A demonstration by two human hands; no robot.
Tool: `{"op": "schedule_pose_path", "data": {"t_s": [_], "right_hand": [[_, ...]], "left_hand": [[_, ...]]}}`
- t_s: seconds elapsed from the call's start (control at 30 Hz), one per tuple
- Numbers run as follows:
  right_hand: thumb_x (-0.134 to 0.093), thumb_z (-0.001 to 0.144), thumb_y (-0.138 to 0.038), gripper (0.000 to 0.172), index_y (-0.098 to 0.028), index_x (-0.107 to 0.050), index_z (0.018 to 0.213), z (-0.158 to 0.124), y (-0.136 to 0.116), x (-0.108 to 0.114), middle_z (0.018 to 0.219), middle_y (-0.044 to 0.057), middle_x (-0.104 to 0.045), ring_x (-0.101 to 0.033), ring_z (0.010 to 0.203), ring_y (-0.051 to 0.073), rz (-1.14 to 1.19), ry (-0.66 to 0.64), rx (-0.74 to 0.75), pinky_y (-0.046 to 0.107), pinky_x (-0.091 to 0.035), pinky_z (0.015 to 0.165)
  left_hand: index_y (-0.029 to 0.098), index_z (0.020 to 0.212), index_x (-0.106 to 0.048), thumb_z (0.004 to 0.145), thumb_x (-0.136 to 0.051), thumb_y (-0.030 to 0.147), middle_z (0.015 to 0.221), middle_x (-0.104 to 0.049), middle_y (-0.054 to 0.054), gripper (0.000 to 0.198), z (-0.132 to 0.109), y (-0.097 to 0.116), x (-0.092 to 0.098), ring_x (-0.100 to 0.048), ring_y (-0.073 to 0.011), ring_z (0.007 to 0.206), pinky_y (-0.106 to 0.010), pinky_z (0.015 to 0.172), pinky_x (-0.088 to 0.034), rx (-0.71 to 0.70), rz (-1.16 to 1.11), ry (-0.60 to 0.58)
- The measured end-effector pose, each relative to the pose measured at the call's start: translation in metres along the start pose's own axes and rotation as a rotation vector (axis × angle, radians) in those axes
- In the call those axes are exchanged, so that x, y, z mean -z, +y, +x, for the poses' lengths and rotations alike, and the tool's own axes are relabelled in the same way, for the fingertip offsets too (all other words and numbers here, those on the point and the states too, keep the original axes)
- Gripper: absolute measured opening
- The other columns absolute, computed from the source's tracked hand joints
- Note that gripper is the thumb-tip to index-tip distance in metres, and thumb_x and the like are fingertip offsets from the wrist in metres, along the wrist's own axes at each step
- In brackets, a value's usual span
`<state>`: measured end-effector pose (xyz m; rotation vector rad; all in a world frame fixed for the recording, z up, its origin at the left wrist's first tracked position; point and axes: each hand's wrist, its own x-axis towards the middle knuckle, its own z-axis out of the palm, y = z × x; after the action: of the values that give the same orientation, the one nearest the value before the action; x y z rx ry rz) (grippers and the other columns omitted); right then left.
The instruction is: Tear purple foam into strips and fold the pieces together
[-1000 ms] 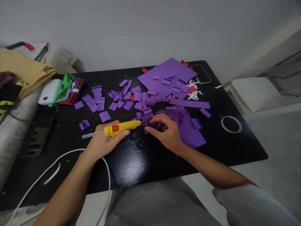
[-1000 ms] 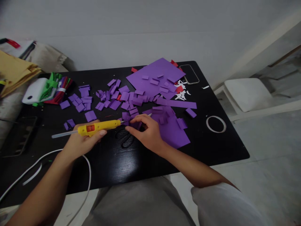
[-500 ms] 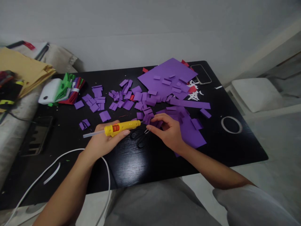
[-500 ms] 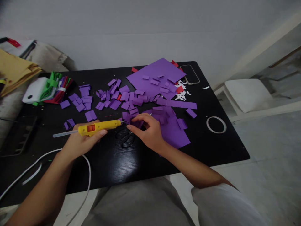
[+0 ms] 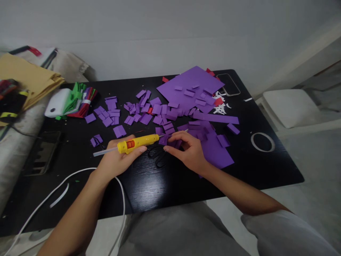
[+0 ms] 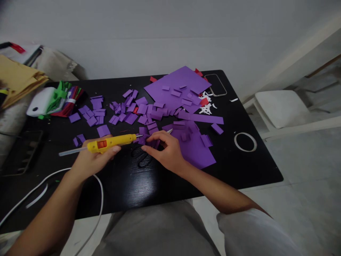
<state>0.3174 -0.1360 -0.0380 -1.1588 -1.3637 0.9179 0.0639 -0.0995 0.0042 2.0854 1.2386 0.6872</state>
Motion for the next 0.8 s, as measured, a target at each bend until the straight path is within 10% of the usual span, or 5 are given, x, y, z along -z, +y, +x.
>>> {"op": "schedule_pose_path", "data": {"t_s": [0.37, 0.6, 0.8], "right_hand": [[-0.093, 0.073, -0.042, 0.025, -0.026, -0.078, 0.085, 0.004, 0.0, 0.003, 0.094, 0.003, -0.077, -0.071, 0.091, 0.023, 0.099, -0.042, -0.129, 0.037, -0.058, 0.078], [-0.085, 0.082, -0.039, 0.015, -0.026, -0.079, 0.083, 0.006, -0.004, 0.005, 0.089, 0.002, -0.079, -0.072, 0.084, 0.021, 0.113, -0.043, -0.145, 0.036, -0.058, 0.077], [-0.085, 0.081, -0.03, 0.009, -0.024, -0.079, 0.084, 0.005, -0.003, 0.005, 0.089, 0.002, -0.079, -0.072, 0.086, 0.019, 0.147, -0.052, -0.134, 0.034, -0.056, 0.078]], "left_hand": [[0.023, 0.096, -0.06, 0.091, -0.062, 0.03, 0.099, -0.062, -0.007, 0.01, 0.006, -0.013, 0.009, -0.064, -0.0254, 0.087, -0.036, 0.079, -0.051, -0.001, 0.355, -0.095], [0.015, 0.116, -0.06, 0.086, -0.058, 0.027, 0.112, -0.058, -0.014, 0.033, 0.005, -0.034, 0.008, -0.067, -0.0303, 0.089, -0.046, 0.086, -0.057, 0.133, 0.575, -0.261], [0.011, 0.13, -0.061, 0.081, -0.067, 0.026, 0.135, -0.057, -0.021, 0.052, 0.004, -0.018, 0.007, -0.06, -0.0428, 0.123, -0.058, 0.105, -0.051, 0.004, 0.609, -0.055]]}}
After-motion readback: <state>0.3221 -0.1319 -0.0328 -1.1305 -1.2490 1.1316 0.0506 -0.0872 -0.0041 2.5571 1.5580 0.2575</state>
